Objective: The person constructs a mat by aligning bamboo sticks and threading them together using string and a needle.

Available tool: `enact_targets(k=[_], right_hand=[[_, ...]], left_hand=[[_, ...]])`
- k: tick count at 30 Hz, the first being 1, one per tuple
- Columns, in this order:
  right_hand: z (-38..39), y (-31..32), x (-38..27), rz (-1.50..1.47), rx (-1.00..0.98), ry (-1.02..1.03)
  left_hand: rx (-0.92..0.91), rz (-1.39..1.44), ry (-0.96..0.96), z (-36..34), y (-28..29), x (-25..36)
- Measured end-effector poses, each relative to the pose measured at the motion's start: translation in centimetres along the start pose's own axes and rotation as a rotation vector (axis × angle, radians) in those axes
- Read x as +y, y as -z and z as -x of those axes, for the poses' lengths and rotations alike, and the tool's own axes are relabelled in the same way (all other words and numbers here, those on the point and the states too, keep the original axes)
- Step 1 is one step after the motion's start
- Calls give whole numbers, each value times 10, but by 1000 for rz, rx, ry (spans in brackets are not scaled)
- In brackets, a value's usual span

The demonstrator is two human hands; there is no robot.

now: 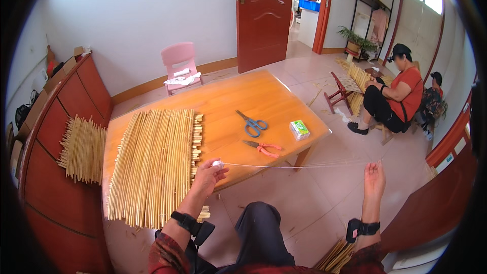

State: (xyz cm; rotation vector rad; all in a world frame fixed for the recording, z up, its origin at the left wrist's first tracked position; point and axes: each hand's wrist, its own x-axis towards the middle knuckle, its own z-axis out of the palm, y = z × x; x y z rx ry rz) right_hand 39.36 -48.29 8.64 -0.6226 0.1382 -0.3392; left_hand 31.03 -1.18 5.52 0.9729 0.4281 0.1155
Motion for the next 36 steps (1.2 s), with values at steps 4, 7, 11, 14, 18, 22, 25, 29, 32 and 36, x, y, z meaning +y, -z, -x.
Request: enact_targets(k=[4,7,11,14,18,22,25,29,32,36], right_hand=[[24,22,10,93,-10,-105],[49,15,23,302,-26,-211],[54,10,36,350,32,-241],[50,8,43,337,64,-290],[49,4,53,370,83,-305],[52,8,56,347,52,-337],[59,10,50,358,39,-326],[66,-5,42,335,17,-309],[71,-26,39,395,-41,-279],[110,-80,24,397,-312,-373]], left_hand=[[-21,-16,-138,-55,-18,-15],[-29,-52,-176,-77,-37,-22],[-5,-218,-237,-99,-50,-32],[-7,-333,-288,-117,-59,-33],[-12,-448,-365,-153,-63,-42],[60,-796,-554,-189,-52,-66],[84,-863,-597,-192,-49,-75],[187,-845,-638,-185,-33,-70],[-44,-885,-513,-128,-64,-42],[-714,-1067,-896,-25,-111,-33]])
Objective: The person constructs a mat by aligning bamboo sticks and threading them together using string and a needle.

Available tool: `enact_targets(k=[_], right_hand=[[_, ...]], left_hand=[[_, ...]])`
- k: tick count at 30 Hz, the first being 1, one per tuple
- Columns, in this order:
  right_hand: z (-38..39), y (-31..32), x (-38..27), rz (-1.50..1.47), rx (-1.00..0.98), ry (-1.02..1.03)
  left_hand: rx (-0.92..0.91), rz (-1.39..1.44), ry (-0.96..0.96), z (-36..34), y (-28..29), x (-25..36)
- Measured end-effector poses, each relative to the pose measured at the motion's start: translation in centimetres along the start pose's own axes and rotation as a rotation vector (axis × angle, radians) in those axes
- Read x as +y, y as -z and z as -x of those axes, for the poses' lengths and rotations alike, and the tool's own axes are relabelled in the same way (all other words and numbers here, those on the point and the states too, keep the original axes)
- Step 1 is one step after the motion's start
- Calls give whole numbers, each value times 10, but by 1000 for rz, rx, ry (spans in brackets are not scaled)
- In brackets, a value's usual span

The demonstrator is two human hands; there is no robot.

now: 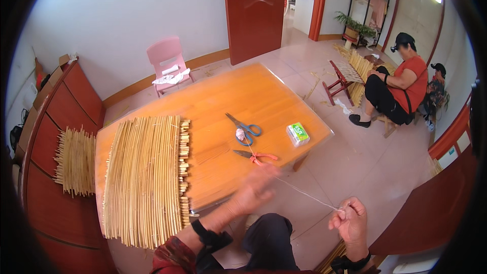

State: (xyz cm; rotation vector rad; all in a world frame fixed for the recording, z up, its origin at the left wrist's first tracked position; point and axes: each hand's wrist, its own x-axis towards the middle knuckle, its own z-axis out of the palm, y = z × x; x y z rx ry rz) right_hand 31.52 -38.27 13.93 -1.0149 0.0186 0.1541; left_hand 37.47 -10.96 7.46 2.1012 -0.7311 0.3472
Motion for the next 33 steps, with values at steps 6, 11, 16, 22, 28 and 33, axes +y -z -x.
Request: enact_targets(k=[6,11,16,22,28,33], right_hand=[[16,-58,-26,-169,-420,80],[29,-68,-42,-166,-283,282],[53,-57,-44,-205,-133,332],[53,-25,-59,-411,-25,420],[48,-14,-48,-50,-75,318],[-5,-10,55,731,-306,-50]], left_hand=[[-229,130,-20,31,-14,48],[195,-103,221,50,14,-8],[402,-121,414,55,63,-16],[453,-170,486,40,87,-25],[750,517,625,39,89,-59],[783,813,607,45,82,-35]])
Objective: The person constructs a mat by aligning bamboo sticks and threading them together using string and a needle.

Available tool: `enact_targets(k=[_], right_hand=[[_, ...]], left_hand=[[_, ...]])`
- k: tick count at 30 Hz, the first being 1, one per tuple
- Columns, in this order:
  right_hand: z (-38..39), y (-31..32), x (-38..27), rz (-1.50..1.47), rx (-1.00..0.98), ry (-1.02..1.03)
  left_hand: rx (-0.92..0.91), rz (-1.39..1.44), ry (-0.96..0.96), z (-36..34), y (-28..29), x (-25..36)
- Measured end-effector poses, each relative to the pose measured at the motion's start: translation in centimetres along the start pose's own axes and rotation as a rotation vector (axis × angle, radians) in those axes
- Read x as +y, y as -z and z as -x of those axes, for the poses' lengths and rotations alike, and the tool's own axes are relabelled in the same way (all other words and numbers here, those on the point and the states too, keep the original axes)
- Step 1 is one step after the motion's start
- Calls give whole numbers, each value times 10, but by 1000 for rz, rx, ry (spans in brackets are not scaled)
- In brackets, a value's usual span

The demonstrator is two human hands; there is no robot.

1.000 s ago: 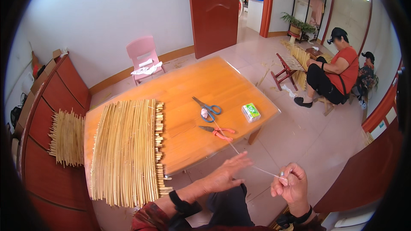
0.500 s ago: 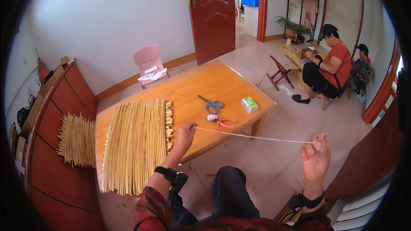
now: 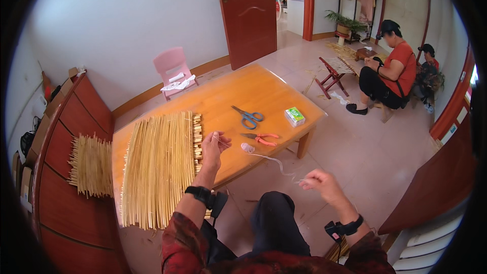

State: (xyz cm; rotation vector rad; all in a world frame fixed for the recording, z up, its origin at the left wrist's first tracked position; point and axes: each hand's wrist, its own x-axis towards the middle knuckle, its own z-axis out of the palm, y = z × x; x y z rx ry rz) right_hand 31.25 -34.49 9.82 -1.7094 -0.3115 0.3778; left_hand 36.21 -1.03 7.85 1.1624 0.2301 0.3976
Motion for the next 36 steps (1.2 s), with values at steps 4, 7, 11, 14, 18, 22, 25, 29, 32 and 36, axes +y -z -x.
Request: enact_targets(k=[4,7,11,14,18,22,25,29,32,36], right_hand=[[-24,-14,28,578,37,275],[-73,-20,29,134,227,200],[-131,-95,25,-253,-200,125],[-164,-157,34,-356,-382,-290],[-177,-180,47,-315,-431,-323],[-202,-184,46,-305,-239,-171],[-229,-173,51,-164,-143,-49],[-238,-164,54,-60,-71,-50],[-237,-156,39,-205,-79,-157],[-239,-161,31,-76,-84,-112]], left_hand=[[-28,-132,-112,17,9,34],[-9,-144,-164,20,24,48],[-144,-122,-133,25,20,51],[-153,-104,-97,33,19,45],[-132,-28,-57,48,31,64],[-129,16,-166,59,41,91],[-163,-38,-161,61,37,104],[-217,-14,-188,77,21,123],[-210,12,-336,82,19,156],[-79,51,-403,82,39,187]])
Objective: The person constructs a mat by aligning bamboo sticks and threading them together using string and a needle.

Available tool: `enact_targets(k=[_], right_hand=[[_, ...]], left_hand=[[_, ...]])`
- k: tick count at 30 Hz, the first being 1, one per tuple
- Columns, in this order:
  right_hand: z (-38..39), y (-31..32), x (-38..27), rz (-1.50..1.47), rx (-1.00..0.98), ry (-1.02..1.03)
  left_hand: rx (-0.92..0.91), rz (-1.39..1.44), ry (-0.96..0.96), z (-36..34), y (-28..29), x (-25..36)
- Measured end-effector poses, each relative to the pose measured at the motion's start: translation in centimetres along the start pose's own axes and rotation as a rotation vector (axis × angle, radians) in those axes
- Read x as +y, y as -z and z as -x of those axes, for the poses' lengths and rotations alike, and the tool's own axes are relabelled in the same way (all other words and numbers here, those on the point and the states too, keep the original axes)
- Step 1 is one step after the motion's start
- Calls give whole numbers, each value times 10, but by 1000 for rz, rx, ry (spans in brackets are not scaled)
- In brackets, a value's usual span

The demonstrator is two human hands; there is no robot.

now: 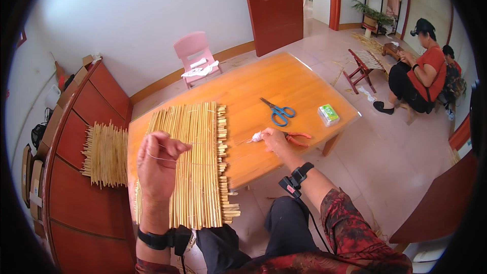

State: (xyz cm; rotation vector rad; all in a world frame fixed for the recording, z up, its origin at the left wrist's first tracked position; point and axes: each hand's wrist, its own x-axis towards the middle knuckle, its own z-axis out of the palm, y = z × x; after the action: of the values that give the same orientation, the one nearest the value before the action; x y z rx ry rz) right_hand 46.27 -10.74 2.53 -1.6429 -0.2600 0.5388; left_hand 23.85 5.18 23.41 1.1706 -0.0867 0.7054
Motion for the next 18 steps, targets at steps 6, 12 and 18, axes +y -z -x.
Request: enact_targets(k=[6,12,18], right_hand=[[13,-26,-29,-156,-72,74],[-15,-30,4,-257,-154,-135],[-24,-36,27,-378,-62,-42]], left_hand=[[-3,-26,36,20,-10,17],[-45,-210,-33,55,-24,50],[74,-213,-203,91,13,98]])
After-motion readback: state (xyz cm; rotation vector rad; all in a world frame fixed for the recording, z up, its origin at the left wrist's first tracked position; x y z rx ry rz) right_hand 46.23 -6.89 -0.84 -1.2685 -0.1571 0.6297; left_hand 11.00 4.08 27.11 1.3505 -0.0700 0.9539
